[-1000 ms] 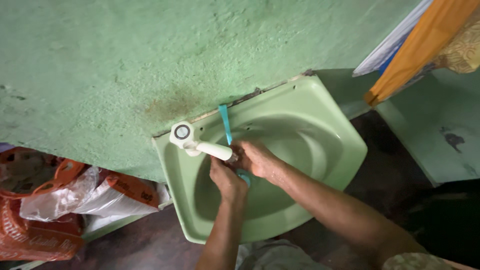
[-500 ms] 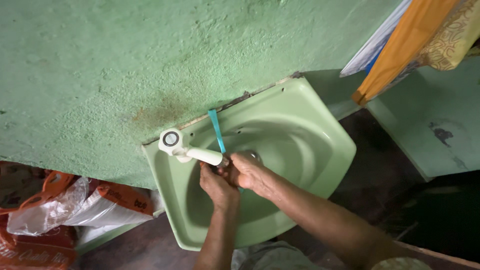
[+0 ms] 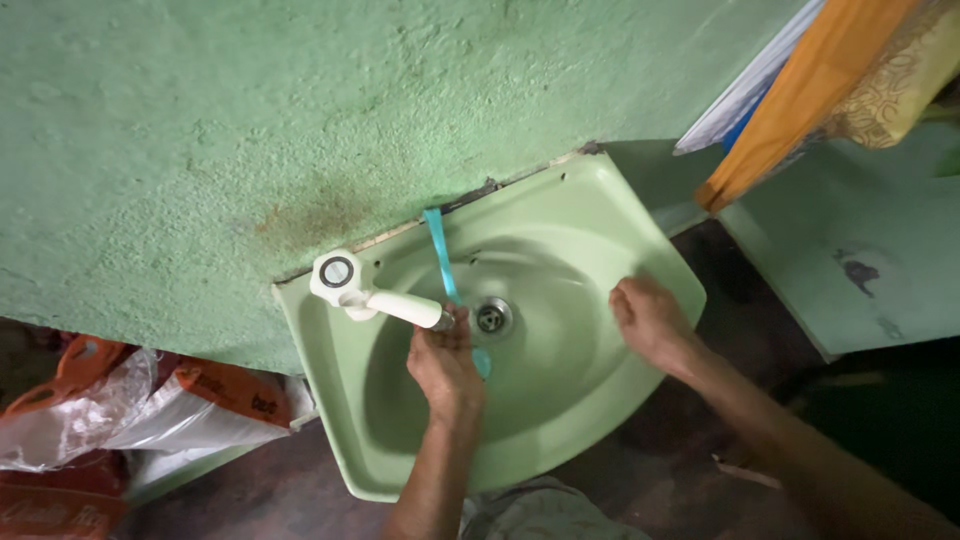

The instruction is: The person scrubs the interior of a light green sink with a blue scrub brush while running water from a white faucet. They repeatedly rinse their hands and the brush, then continue scrubbing the basin and drain area.

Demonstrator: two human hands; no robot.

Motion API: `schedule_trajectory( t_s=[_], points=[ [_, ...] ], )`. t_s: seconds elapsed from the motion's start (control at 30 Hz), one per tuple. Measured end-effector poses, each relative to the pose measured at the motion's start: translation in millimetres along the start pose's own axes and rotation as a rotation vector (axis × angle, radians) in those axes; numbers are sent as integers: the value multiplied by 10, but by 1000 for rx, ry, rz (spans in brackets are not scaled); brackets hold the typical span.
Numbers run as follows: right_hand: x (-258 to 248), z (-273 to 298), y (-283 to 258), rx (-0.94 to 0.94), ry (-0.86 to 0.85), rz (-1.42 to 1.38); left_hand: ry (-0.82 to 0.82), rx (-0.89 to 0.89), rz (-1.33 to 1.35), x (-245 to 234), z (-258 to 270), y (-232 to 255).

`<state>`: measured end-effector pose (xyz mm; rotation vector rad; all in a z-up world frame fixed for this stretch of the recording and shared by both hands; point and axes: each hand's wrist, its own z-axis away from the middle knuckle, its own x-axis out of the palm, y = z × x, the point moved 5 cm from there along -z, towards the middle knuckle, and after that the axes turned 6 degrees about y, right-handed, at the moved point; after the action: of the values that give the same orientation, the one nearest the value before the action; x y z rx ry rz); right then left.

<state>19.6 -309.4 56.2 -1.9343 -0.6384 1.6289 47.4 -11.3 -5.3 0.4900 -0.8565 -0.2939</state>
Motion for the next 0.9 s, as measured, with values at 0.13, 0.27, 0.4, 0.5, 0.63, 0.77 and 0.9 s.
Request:
schedule_trajectory(
  t_s=[0.13,0.27,0.4,0.5,0.63,0.77,0.9],
  points=[
    [-193,272,-232,-435,92,282,-40,-84,54,77,54,-64],
    [-229,393,-152,-233,23,578,-59,-106,52,95,105,-53],
    [-227,18,-133,-310,-23,724,-124,-140,84,156,100,-33],
    [-97,-506,-153,-332,-111,795,-99,-157,93,145,78,-24],
    [133,-628,-437,-644,24,447,-95,-167,88,93,66,-35],
    [232,-633,-390,-691,-145,467,-50,-198,93,73,-51,-75],
    [91,-1008,-297,-602,-8,624,-181,-205,192,124,-198,-83]
  ],
)
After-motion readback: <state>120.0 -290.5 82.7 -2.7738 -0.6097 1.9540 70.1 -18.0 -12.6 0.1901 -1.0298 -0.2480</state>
